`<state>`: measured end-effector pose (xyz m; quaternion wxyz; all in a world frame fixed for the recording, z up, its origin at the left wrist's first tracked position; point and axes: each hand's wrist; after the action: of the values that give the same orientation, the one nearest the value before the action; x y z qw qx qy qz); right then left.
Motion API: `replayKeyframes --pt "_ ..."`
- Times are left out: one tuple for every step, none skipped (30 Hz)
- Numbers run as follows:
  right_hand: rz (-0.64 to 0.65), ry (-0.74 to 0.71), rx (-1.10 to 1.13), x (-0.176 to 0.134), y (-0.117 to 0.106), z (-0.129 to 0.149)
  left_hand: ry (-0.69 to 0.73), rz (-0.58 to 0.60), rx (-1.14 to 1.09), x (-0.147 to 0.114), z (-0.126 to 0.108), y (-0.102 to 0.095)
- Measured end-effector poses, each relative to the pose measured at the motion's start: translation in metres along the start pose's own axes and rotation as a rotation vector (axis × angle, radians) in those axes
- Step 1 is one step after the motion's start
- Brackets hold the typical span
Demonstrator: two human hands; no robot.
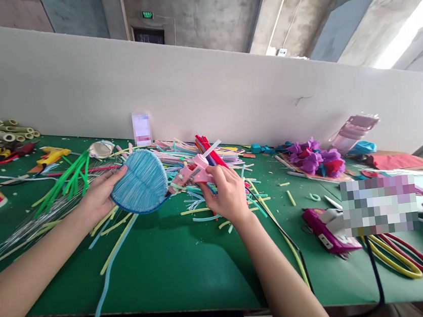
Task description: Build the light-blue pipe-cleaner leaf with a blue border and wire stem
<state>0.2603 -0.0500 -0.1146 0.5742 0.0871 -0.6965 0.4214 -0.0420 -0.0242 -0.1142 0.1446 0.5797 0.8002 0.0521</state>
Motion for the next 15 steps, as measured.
replayKeyframes --pt "0.004 0.005 -0.005 -0.0004 0.0000 -0.0005 -0.005 -0.010 0.000 -0.0002 -0.0001 0.0003" --pt "0.007 0.008 -0.009 -0.0008 0.0000 -0.0009 -0.008 -0.018 0.001 -0.0002 -0.0002 0.0005" --pt "0.010 0.009 -0.013 -0.0011 -0.0001 -0.0012 -0.010 -0.019 0.002 -0.0001 -0.0002 0.0006" --pt "0.011 0.007 -0.016 -0.0014 -0.0003 -0.0016 -0.010 -0.020 0.002 0.0001 -0.0002 0.0005" --pt "0.011 0.002 -0.017 -0.0015 -0.0004 -0.0019 -0.010 -0.022 0.002 0.0005 0.0000 0.0004" --pt "0.007 -0.005 -0.018 -0.0015 -0.0006 -0.0021 -0.010 -0.024 0.003 0.0011 0.0002 0.0002" --pt "0.003 -0.011 -0.017 -0.0014 -0.0008 -0.0023 -0.010 -0.023 0.003 0.0017 0.0005 -0.0001" --pt "-0.001 -0.017 -0.017 -0.0013 -0.0010 -0.0024 -0.010 -0.021 0.003 0.0023 0.0009 -0.0004" --pt "-0.004 -0.020 -0.017 -0.0011 -0.0011 -0.0025 -0.008 -0.020 0.003 0.0029 0.0014 -0.0008" --pt "-0.007 -0.022 -0.017 -0.0008 -0.0012 -0.0025 -0.004 -0.016 0.002 0.0033 0.0019 -0.0011" --pt "-0.008 -0.024 -0.018 -0.0006 -0.0013 -0.0026 0.000 -0.012 0.002 0.0036 0.0023 -0.0014" --pt "-0.008 -0.025 -0.019 -0.0005 -0.0013 -0.0027 0.003 -0.007 0.001 0.0038 0.0027 -0.0016" --pt "-0.008 -0.026 -0.018 -0.0004 -0.0013 -0.0029 0.004 -0.005 0.001 0.0038 0.0030 -0.0018" --pt "-0.010 -0.027 -0.018 -0.0005 -0.0013 -0.0034 0.004 -0.004 0.000 0.0037 0.0031 -0.0018" --pt "-0.010 -0.026 -0.019 -0.0008 -0.0011 -0.0040 0.003 -0.002 0.000 0.0035 0.0031 -0.0018"
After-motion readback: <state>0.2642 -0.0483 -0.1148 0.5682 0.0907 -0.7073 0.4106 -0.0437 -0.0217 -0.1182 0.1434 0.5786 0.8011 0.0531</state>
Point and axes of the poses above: each hand's wrist, its own x-axis towards the middle knuckle, its own y-axis out of the palm, z = x × y, and after that the axes turned 9 degrees about x, right-handed
